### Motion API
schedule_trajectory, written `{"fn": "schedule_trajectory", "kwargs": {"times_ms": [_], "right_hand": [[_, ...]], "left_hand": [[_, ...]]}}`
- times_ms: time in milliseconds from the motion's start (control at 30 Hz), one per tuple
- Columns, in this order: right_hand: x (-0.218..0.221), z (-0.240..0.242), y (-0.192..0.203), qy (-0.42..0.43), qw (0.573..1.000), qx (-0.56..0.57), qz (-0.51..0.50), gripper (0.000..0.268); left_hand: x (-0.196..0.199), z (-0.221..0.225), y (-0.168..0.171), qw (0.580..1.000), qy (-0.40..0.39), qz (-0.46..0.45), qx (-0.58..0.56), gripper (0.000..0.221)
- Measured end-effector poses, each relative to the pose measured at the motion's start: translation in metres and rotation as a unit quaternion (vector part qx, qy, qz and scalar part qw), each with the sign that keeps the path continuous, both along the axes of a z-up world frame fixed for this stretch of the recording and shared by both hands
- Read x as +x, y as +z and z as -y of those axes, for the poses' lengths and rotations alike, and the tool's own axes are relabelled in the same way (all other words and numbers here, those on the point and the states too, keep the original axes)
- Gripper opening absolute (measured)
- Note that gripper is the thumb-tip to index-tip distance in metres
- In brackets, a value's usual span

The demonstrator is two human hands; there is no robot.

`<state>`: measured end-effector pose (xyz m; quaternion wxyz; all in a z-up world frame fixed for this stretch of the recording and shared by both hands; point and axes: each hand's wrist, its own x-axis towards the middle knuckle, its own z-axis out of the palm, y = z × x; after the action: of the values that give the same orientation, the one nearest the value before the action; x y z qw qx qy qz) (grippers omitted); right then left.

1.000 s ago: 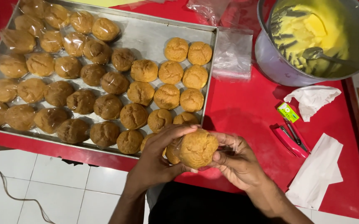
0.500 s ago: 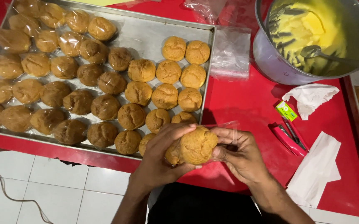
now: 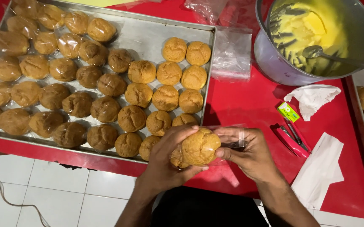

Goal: Packaging individual cream puffs into small plastic bags on a metal tray at a bakery station.

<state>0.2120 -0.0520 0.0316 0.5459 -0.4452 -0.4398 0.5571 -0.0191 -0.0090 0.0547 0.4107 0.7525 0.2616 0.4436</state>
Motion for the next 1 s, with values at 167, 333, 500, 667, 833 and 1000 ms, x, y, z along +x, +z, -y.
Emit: {"fn": "schedule_trajectory", "kwargs": {"times_ms": [167, 333, 500, 667, 833, 1000], "right_hand": [[-0.004, -0.003, 0.009, 0.010, 0.999, 0.008, 0.053, 0.041], [-0.007, -0.004, 0.008, 0.025, 0.999, 0.002, 0.038, 0.042], [-0.007, -0.010, 0.018, 0.081, 0.994, 0.064, 0.026, 0.043], [0.000, -0.013, 0.013, 0.085, 0.995, 0.057, 0.017, 0.043], [0.015, -0.020, 0.005, 0.095, 0.995, 0.004, -0.016, 0.040], [0.029, -0.025, -0.004, 0.130, 0.965, -0.074, -0.216, 0.036]], "left_hand": [[0.002, 0.000, -0.001, 1.000, 0.021, 0.009, 0.010, 0.073], [0.002, 0.003, -0.009, 0.999, 0.035, 0.004, 0.012, 0.075], [0.006, 0.005, -0.015, 0.996, 0.083, -0.011, 0.041, 0.081], [0.016, 0.013, -0.018, 0.991, 0.126, -0.033, 0.039, 0.080], [0.021, 0.022, -0.004, 0.994, 0.081, -0.003, -0.067, 0.091], [0.028, 0.021, -0.020, 0.872, -0.010, 0.229, -0.433, 0.079]]}}
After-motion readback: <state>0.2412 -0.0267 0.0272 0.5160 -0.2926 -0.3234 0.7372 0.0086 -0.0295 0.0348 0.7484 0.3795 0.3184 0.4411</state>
